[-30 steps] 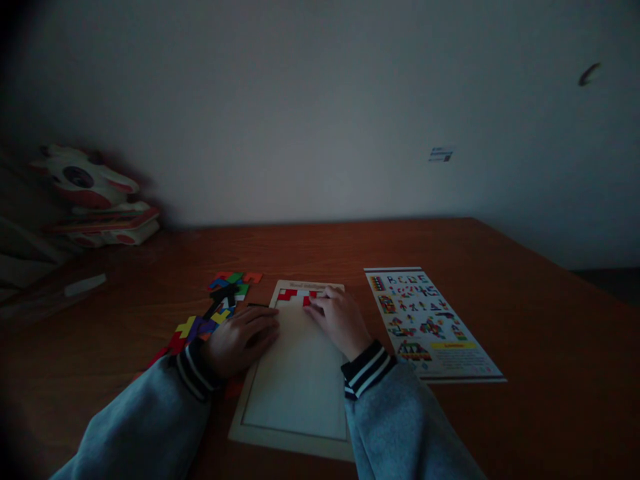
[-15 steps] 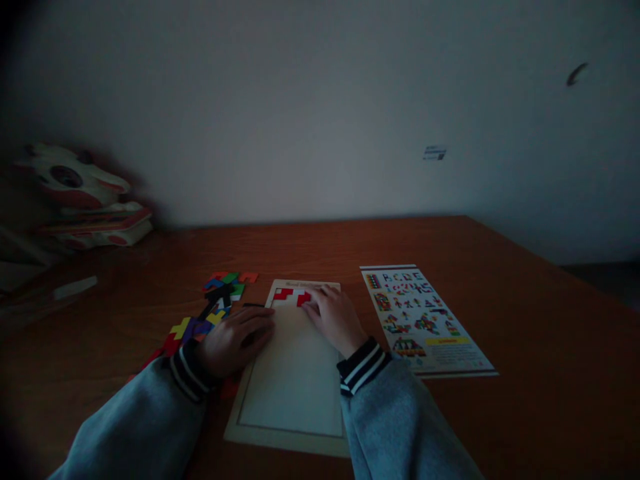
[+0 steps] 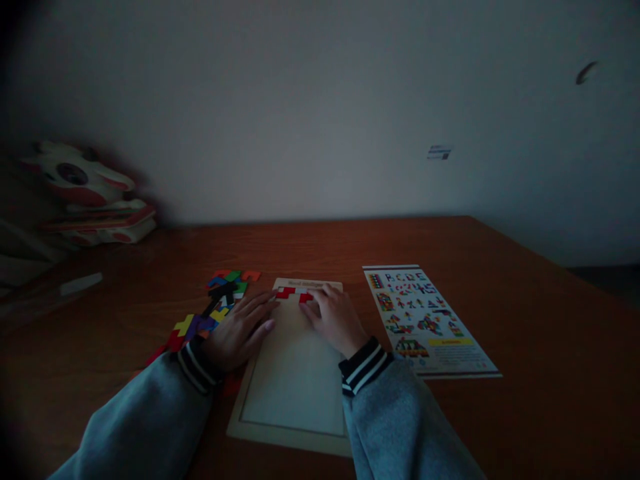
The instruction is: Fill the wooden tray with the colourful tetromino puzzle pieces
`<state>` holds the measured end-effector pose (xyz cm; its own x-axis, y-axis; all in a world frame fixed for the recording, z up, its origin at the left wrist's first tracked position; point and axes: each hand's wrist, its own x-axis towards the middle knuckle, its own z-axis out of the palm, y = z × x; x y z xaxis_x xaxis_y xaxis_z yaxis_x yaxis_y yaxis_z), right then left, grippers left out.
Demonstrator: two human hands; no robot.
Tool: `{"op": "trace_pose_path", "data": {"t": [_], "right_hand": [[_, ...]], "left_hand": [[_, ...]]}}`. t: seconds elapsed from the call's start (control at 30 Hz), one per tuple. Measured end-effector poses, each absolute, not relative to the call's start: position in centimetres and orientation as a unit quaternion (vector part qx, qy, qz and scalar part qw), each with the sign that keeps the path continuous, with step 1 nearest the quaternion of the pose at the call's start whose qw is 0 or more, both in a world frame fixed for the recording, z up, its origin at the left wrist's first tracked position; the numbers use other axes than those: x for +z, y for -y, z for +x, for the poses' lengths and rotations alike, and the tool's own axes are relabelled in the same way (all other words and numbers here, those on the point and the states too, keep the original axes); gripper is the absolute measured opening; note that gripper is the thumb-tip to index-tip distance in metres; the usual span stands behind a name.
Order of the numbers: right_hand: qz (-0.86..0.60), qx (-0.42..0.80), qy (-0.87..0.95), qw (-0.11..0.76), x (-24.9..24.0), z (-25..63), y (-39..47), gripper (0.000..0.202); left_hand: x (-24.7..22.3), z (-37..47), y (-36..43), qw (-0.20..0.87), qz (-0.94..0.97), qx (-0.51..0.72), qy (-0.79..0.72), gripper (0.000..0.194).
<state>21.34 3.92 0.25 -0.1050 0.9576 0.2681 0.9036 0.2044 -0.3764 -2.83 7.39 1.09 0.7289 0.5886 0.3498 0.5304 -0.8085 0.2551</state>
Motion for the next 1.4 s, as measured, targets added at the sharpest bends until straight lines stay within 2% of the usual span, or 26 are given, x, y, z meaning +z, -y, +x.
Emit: {"op": "trace_pose_path", "data": {"t": [0.37, 0.7, 0.97, 1.2, 1.3, 1.4], "right_hand": [[-0.62, 0.033, 0.758, 0.201, 0.1, 21.3, -3.8, 0.038], [-0.623, 0.047, 0.755, 0.198, 0.3, 21.2, -3.7, 0.039], [-0.617, 0.064, 0.748, 0.234, 0.0, 21.2, -4.0, 0.036], [-0.61, 0.074, 0.74, 0.274, -0.6, 21.4, -4.0, 0.054], [-0.614, 0.064, 0.738, 0.272, -0.3, 21.6, -3.8, 0.073], [-0.635, 0.044, 0.732, 0.242, -0.2, 21.9, -3.7, 0.089]], "left_hand": [[0.5, -1.4, -8.0, 0.08, 0.925, 0.17, -0.33, 0.055], [0.3, -1.6, -8.0, 0.068, 0.926, 0.152, -0.339, 0.057], [0.3, -1.7, -8.1, 0.067, 0.925, 0.164, -0.336, 0.056], [0.6, -1.9, -7.9, 0.06, 0.921, 0.191, -0.333, 0.046], [1.0, -3.3, -8.4, 0.068, 0.944, 0.174, -0.272, 0.059], [1.2, -5.2, -9.2, 0.086, 0.963, 0.139, -0.216, 0.1]]}}
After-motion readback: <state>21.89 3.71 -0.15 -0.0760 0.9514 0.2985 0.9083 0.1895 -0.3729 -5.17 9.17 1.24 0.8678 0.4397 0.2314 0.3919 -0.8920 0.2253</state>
